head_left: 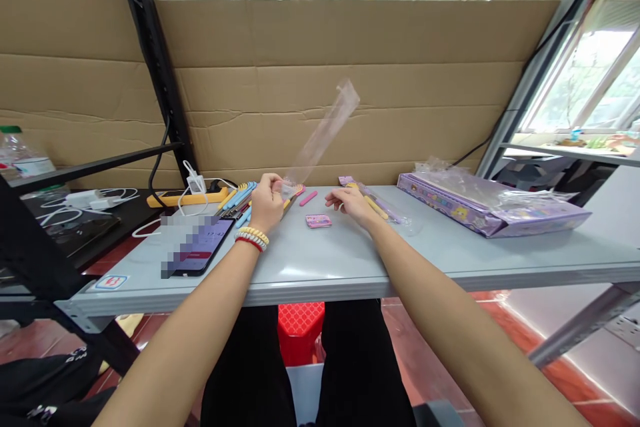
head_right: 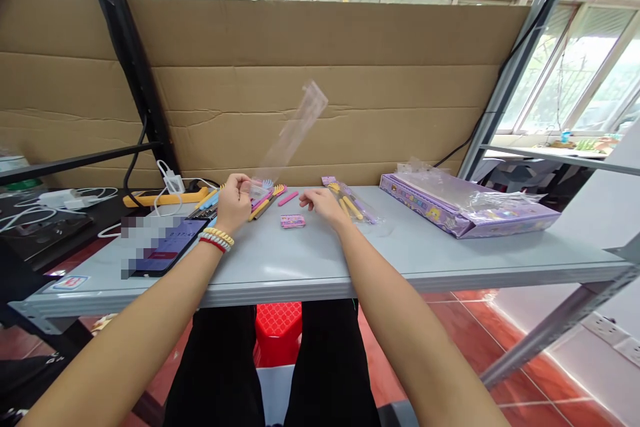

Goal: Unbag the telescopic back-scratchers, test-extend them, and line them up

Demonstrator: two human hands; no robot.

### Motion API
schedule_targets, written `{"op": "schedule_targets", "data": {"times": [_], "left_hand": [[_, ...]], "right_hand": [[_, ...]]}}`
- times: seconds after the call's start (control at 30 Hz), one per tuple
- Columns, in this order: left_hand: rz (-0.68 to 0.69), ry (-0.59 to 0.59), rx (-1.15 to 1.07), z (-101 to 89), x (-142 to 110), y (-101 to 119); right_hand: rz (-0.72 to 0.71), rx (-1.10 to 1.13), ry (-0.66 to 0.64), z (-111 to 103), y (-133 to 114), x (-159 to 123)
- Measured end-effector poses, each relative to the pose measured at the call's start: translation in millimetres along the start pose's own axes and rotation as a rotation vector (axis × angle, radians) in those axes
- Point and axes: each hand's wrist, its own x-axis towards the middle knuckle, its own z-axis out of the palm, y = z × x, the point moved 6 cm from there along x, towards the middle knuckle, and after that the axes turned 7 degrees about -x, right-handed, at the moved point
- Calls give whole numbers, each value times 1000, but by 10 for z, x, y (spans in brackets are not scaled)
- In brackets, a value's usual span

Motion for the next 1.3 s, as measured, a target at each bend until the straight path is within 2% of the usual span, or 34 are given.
{"op": "schedule_targets", "data": {"times": [0.13,0.2,0.27,0.37,0.43,0.63,0.73,0.83,0.93,1.0,1.1,1.23,1.3], "left_hand": [[319,-161,-78,78,-145,312],[364,-207,-55,105,-181,367],[340,-206,-52,99,-172,351],[276,-200,-124,74,-130,267],[214,-245,-218,91,-105,198],[-139,-443,-629,276,-125,59],[-206,-429,-732,318,-150,73],[-223,-429,-800,337,-177,98],[-225,-514,-827,379,-221,122],[-202,-557,-788,404,-246,119],[-126,-581,-720,426,-268,112],[9,-535,-609,402,-267,139],[45,-543,-540,395,-274,161]], "right_hand": [[164,349,-312,136,-28,-97],[159,396,-442,190,-105,-182],[118,397,-482,213,-168,-236],[55,408,-442,235,-203,-241],[15,433,-381,244,-206,-212],[-120,407,-238,268,-245,-156],[-186,314,-223,294,-283,-171],[-256,213,-139,270,-323,-192],[-319,139,-12,207,-369,-211],[-330,95,19,188,-395,-216],[-256,94,11,178,-380,-190],[-84,166,-24,185,-263,-141],[-74,134,10,165,-226,-135]]}}
